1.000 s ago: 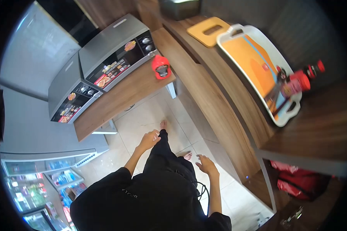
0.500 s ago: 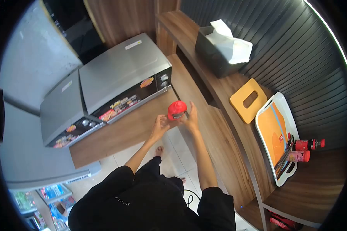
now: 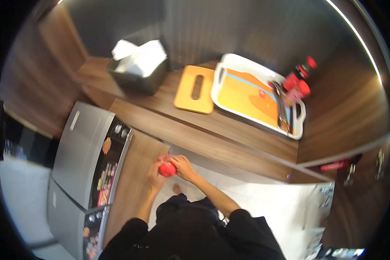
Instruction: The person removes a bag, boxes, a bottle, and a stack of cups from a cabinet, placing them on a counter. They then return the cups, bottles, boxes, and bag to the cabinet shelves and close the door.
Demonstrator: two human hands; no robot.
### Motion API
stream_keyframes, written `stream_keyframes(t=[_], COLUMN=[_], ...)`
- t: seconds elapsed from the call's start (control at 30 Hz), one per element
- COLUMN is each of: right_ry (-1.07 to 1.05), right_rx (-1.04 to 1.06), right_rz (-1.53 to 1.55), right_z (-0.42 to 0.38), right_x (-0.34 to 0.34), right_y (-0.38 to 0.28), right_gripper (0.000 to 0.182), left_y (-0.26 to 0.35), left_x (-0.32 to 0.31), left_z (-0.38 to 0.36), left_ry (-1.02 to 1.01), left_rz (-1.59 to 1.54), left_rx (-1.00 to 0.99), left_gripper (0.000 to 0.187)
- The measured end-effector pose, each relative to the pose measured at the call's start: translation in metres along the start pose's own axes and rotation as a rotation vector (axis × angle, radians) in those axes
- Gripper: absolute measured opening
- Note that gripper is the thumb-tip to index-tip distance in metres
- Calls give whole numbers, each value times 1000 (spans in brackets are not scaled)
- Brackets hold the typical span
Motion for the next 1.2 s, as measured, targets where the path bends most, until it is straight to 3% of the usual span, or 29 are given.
stream_keyframes(t=[0.1,0.33,0.47,0.6,0.67,0.73,0.8,0.87,0.93,1.0,1.07,1.2], right_ry=[-49,27,446,711,815,912,1042,1115,1255,1347,1484,1599], right_rx=[-82,-545,-877,-1082,-1065,-1072,-1086,-1048,-979,-924,-843,-752], right_rz=[99,377,502,297,193,161,51,60,39,-42,-64,-266], right_z=[-80,-292,-412,-505,-548,-579,-598,-615,-613,-590,-568,-538], right_x=[27,147,236,271,282,299,338,359,406,479,531,595], right_y=[21,68,65,48,50,56,55,75,86,89,93,107], right_gripper=[67,71,68,71,65,62,73,82,91,98,91,76], left_y=[18,173,274,376,423,481,538,569,582,601,610,620], left_x=[-54,-218,-303,-369,-395,-407,-410,-415,-418,-419,-431,-457], left_z=[-37,-75,-95,-110,-120,-116,-110,-104,-98,-87,-81,-72], left_ry=[-230,-633,-806,-967,-1047,-1071,-1107,-1071,-883,-785,-790,-841], left_rz=[24,-265,-530,-716,-804,-872,-1015,-1253,-1383,-1276,-1163,-892], left_rx=[55,-88,-45,-22,-51,-222,-414,-295,-231,-332,-292,-430], left_gripper=[56,57,53,55,55,56,62,78,96,91,86,76])
Point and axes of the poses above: each hand's wrist, its own z-axis towards the middle knuckle, its own x-axis out of the back of the hand, y = z × x, the point moved 10 cm from there along z, towards the middle knuckle, and after that the axes turned 12 degrees about -z, right-handed, at the moved point
